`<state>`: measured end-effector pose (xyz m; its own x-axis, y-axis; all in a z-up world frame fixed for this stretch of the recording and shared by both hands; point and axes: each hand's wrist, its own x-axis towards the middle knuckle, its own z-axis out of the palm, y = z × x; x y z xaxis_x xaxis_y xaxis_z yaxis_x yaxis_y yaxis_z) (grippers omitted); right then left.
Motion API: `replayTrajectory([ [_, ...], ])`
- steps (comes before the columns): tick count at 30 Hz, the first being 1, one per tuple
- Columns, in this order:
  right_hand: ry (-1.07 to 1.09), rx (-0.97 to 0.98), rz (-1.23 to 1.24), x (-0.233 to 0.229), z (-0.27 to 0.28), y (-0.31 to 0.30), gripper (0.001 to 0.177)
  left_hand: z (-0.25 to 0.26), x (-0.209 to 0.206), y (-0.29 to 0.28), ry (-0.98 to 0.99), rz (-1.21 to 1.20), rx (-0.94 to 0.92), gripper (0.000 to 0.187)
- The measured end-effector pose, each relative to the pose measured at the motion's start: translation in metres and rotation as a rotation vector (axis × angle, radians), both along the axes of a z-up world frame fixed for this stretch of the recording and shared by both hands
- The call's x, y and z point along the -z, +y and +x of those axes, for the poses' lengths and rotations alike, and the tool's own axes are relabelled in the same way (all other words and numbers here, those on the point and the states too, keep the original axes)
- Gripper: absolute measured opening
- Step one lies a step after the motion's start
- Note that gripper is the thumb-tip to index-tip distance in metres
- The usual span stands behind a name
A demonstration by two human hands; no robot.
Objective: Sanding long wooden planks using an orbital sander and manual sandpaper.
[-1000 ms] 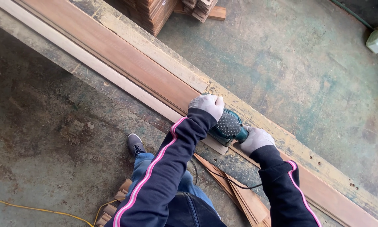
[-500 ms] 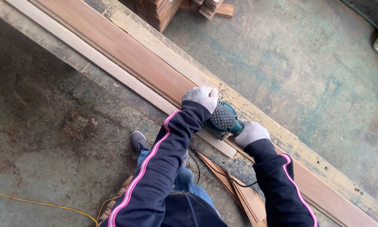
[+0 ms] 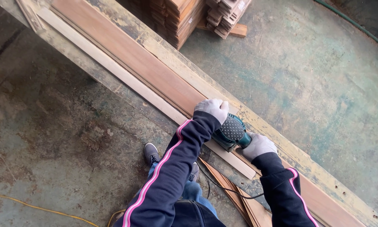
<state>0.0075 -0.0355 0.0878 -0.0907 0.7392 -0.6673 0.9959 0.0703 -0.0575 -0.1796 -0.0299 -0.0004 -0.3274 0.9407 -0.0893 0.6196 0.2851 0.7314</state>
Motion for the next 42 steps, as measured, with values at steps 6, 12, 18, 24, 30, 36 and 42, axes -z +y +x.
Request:
replayTrajectory([
  [6, 0.007, 0.000, -0.005, 0.002, -0.025, 0.006, 0.053, -0.025, -0.004, 0.006, -0.042, -0.037, 0.004, 0.042],
  [12, 0.014, 0.044, -0.012, 0.004, -0.059, 0.013, 0.059, -0.057, 0.001, 0.015, -0.023, -0.031, 0.010, 0.042],
  [18, -0.036, 0.041, -0.003, 0.009, -0.090, 0.025, 0.053, -0.090, 0.001, 0.031, -0.030, -0.086, 0.028, 0.045],
  [24, 0.035, 0.053, 0.024, 0.013, -0.113, 0.038, 0.049, -0.120, -0.016, 0.043, -0.078, -0.146, 0.042, 0.047],
  [30, 0.023, 0.095, -0.023, 0.020, -0.131, 0.052, 0.048, -0.142, -0.016, 0.055, -0.078, -0.144, 0.052, 0.048],
  [36, 0.038, 0.079, -0.038, 0.018, -0.150, 0.062, 0.048, -0.162, -0.018, 0.060, -0.092, -0.165, 0.025, 0.049],
  [42, 0.042, 0.056, -0.009, 0.028, -0.159, 0.073, 0.046, -0.179, -0.022, 0.064, -0.124, -0.157, -0.017, 0.048],
])
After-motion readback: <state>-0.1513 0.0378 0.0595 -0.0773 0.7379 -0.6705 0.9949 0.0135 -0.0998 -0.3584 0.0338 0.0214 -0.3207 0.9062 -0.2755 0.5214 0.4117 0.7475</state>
